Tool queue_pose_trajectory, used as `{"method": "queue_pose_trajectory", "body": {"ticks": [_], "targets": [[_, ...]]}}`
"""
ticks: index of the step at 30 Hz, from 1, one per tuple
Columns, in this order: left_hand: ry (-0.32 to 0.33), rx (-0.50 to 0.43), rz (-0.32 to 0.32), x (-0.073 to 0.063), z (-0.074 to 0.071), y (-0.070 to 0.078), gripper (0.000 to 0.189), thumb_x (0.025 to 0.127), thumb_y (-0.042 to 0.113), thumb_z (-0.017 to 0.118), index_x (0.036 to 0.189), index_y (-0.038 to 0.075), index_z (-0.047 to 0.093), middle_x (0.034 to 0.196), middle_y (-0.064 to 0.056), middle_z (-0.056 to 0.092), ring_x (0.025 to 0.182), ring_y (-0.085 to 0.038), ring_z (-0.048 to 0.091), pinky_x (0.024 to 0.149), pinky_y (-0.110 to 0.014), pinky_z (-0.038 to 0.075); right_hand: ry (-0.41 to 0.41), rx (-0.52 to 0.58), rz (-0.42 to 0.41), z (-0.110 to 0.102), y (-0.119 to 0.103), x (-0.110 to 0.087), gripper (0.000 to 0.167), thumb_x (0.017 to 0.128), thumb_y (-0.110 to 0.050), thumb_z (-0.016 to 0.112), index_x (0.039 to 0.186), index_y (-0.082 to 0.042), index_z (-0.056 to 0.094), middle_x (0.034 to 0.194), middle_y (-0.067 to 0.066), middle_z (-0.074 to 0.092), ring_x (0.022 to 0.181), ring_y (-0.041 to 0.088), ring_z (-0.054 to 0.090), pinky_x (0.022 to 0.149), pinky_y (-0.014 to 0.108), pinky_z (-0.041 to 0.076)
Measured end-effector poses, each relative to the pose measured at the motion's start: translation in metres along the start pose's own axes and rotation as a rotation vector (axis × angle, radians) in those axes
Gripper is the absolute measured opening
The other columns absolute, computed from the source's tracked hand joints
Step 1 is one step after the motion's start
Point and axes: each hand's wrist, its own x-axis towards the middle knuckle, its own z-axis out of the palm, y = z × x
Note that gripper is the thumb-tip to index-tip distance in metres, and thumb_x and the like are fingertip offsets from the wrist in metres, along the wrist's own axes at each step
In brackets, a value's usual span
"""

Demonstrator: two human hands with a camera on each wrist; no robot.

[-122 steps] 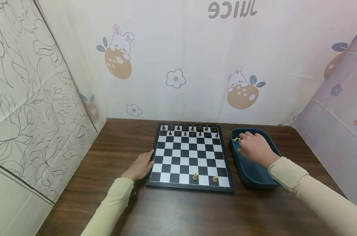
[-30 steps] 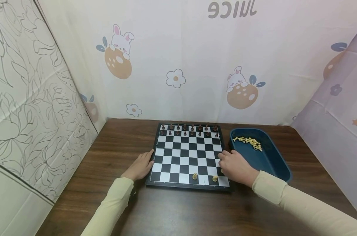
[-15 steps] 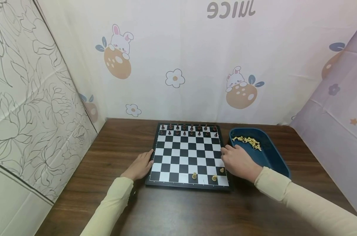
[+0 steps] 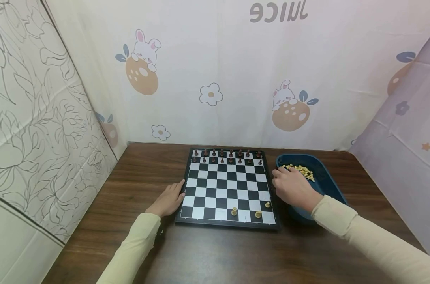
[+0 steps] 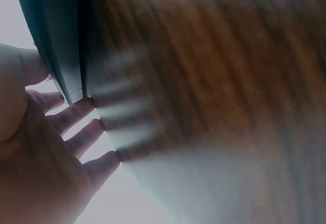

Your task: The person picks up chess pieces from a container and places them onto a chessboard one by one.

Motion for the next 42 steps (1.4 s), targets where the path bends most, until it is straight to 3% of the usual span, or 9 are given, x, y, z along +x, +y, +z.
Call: {"method": "queue_pose_trajectory", "body": {"ticks": [5,9,14,27,31,42], "targets": [[0.002,0.003,0.002,0.000,0.001,-0.001,0.056,0.102,0.024,0.040,0.150,0.000,0.024,0.147,-0.021,0.034,0.136,-0.036,0.030,0.111,-0.049,0.026,-0.029,0.014,0.040,-0.001,0.006,0.000,0.015,0.075,-0.016,0.080,0.082,-0.003,0.075,0.094,0.014,0.067,0.079,0.027,0.057,0.070,0.043,0.056],[0.001,-0.005,-0.003,0.000,0.001,-0.001,0.056,0.102,0.025,0.040,0.150,0.001,0.023,0.148,-0.020,0.034,0.136,-0.035,0.030,0.111,-0.048,0.026,-0.015,0.006,0.058,0.002,0.013,-0.001,0.009,0.076,-0.011,0.076,0.079,-0.002,0.074,0.091,0.014,0.067,0.074,0.026,0.055,0.059,0.037,0.052],[0.003,-0.001,-0.001,0.001,0.001,-0.002,0.056,0.102,0.025,0.041,0.150,0.001,0.024,0.148,-0.020,0.034,0.136,-0.035,0.030,0.111,-0.049,0.026,0.022,0.007,0.061,0.006,0.024,-0.003,0.006,0.076,-0.008,0.074,0.076,-0.002,0.073,0.082,0.012,0.065,0.064,0.022,0.047,0.046,0.029,0.038],[0.010,-0.001,-0.021,0.002,0.004,-0.001,0.057,0.102,0.026,0.043,0.150,0.002,0.024,0.148,-0.019,0.034,0.136,-0.035,0.030,0.111,-0.049,0.027,0.025,0.071,0.112,0.013,0.053,-0.011,0.006,0.075,-0.005,0.074,0.072,-0.001,0.070,0.072,0.009,0.057,0.059,0.020,0.043,0.044,0.030,0.036],[0.010,0.001,-0.023,0.002,0.004,-0.001,0.057,0.102,0.026,0.042,0.150,0.002,0.024,0.148,-0.019,0.034,0.136,-0.035,0.030,0.111,-0.049,0.026,0.043,0.084,0.121,0.019,0.062,-0.013,0.010,0.073,-0.004,0.074,0.066,-0.004,0.067,0.069,0.007,0.054,0.059,0.021,0.044,0.044,0.033,0.040],[0.009,-0.001,-0.029,0.001,0.003,0.000,0.056,0.102,0.025,0.042,0.150,0.002,0.024,0.148,-0.019,0.034,0.136,-0.035,0.030,0.111,-0.049,0.027,0.041,0.111,0.160,0.030,0.078,-0.020,0.030,0.073,0.002,0.065,0.052,-0.014,0.051,0.062,0.003,0.042,0.056,0.021,0.039,0.043,0.033,0.032]]}}
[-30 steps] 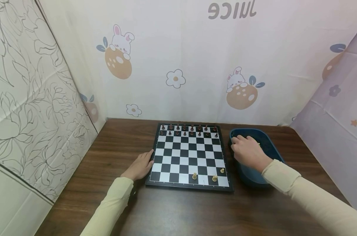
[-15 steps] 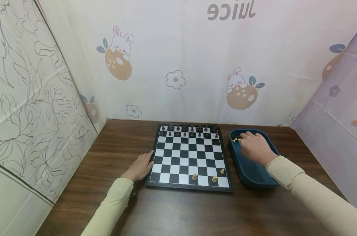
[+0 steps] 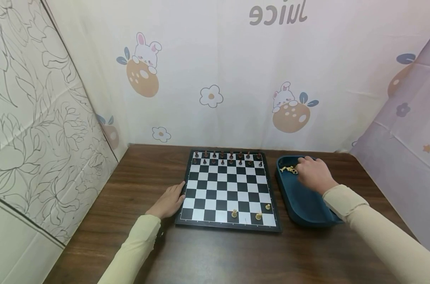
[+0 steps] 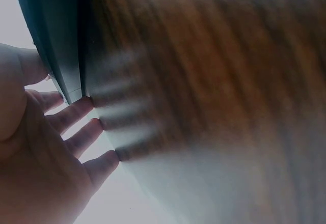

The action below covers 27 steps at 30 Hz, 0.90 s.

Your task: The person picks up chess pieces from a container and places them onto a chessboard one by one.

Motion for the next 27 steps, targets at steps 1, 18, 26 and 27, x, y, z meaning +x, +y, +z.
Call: {"method": "queue_pose_trajectory", "body": {"ticks": [1,18,26,27], "targets": [[0.000,0.000,0.000,0.000,0.000,0.000,0.056,0.102,0.025,0.042,0.150,0.002,0.024,0.148,-0.019,0.034,0.136,-0.035,0.030,0.111,-0.049,0.027,0.000,-0.002,0.000,0.001,0.001,0.000,0.032,0.074,0.002,0.065,0.052,-0.015,0.049,0.062,0.003,0.041,0.056,0.021,0.038,0.043,0.033,0.031],[0.014,-0.006,0.014,0.000,0.001,-0.002,0.056,0.102,0.024,0.042,0.150,0.002,0.025,0.147,-0.020,0.035,0.135,-0.036,0.031,0.111,-0.049,0.027,-0.122,0.014,0.106,0.011,0.019,-0.002,0.027,0.073,-0.001,0.072,0.057,-0.012,0.053,0.064,0.004,0.044,0.058,0.022,0.043,0.043,0.034,0.036],[0.009,-0.003,0.005,0.000,0.000,-0.002,0.056,0.102,0.025,0.042,0.150,0.002,0.025,0.148,-0.019,0.035,0.136,-0.035,0.031,0.111,-0.049,0.026,-0.149,0.021,0.129,0.014,0.027,-0.003,0.026,0.074,-0.004,0.074,0.058,-0.011,0.055,0.064,0.005,0.045,0.059,0.023,0.045,0.043,0.034,0.038],[0.009,-0.003,0.004,0.000,0.000,-0.002,0.056,0.102,0.025,0.042,0.150,0.002,0.024,0.148,-0.019,0.035,0.136,-0.035,0.031,0.111,-0.048,0.026,-0.156,0.021,0.132,0.014,0.028,-0.003,0.024,0.074,-0.005,0.075,0.060,-0.010,0.056,0.064,0.005,0.046,0.059,0.023,0.045,0.043,0.034,0.038]]}}
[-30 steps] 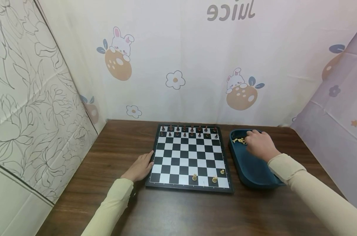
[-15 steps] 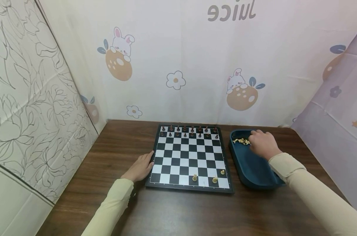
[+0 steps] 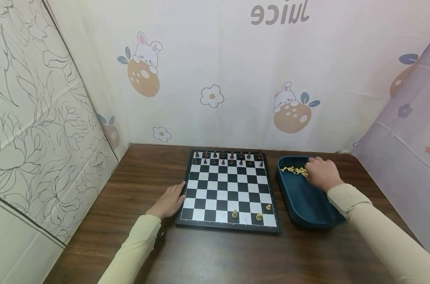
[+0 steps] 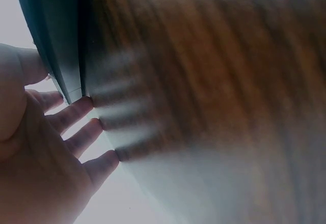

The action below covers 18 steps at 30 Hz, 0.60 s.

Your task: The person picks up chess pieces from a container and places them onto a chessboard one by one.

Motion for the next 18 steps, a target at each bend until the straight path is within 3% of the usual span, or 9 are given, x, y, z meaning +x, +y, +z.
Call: {"method": "queue_pose_trajectory", "body": {"ticks": [7,18], "targets": [[0.009,0.001,0.010,0.001,0.001,-0.001,0.056,0.102,0.024,0.042,0.150,0.002,0.025,0.148,-0.019,0.035,0.135,-0.035,0.031,0.111,-0.049,0.027,-0.049,0.003,0.020,0.001,0.002,0.004,0.015,0.074,-0.006,0.075,0.066,-0.006,0.062,0.066,0.006,0.048,0.061,0.023,0.047,0.045,0.035,0.041],[-0.002,0.011,-0.012,0.001,0.002,-0.001,0.056,0.102,0.026,0.042,0.150,0.003,0.025,0.148,-0.018,0.035,0.136,-0.034,0.031,0.111,-0.048,0.027,-0.052,0.013,0.027,0.011,0.007,0.009,0.012,0.077,-0.005,0.073,0.071,-0.002,0.064,0.066,0.007,0.050,0.062,0.024,0.049,0.047,0.037,0.044]]}}
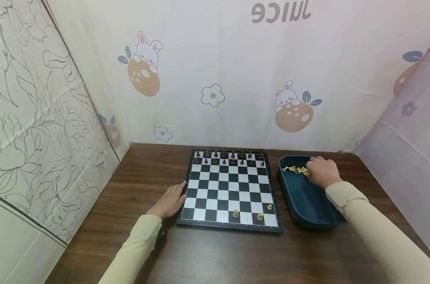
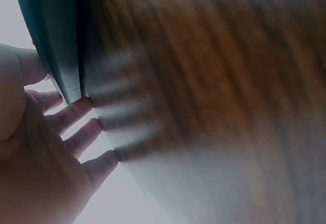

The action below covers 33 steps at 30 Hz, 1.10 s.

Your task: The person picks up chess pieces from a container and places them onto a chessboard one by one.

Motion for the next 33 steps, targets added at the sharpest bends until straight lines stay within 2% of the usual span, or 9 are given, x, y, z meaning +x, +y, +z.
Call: {"method": "queue_pose_trajectory", "body": {"ticks": [12,33], "targets": [[0.015,0.001,0.012,0.001,0.001,-0.001,0.056,0.102,0.025,0.042,0.150,0.003,0.026,0.148,-0.018,0.035,0.135,-0.034,0.032,0.111,-0.048,0.027,-0.006,0.001,0.021,0.013,0.004,0.009,0.011,0.080,-0.001,0.066,0.070,-0.004,0.063,0.066,0.008,0.052,0.063,0.026,0.052,0.048,0.042,0.046],[0.003,0.005,0.002,0.001,0.001,-0.002,0.056,0.102,0.025,0.042,0.150,0.004,0.025,0.148,-0.018,0.035,0.136,-0.034,0.031,0.111,-0.048,0.027,-0.015,0.009,0.036,0.026,0.006,0.015,0.010,0.079,-0.005,0.071,0.072,-0.003,0.064,0.069,0.010,0.054,0.065,0.030,0.054,0.052,0.049,0.048]]}}
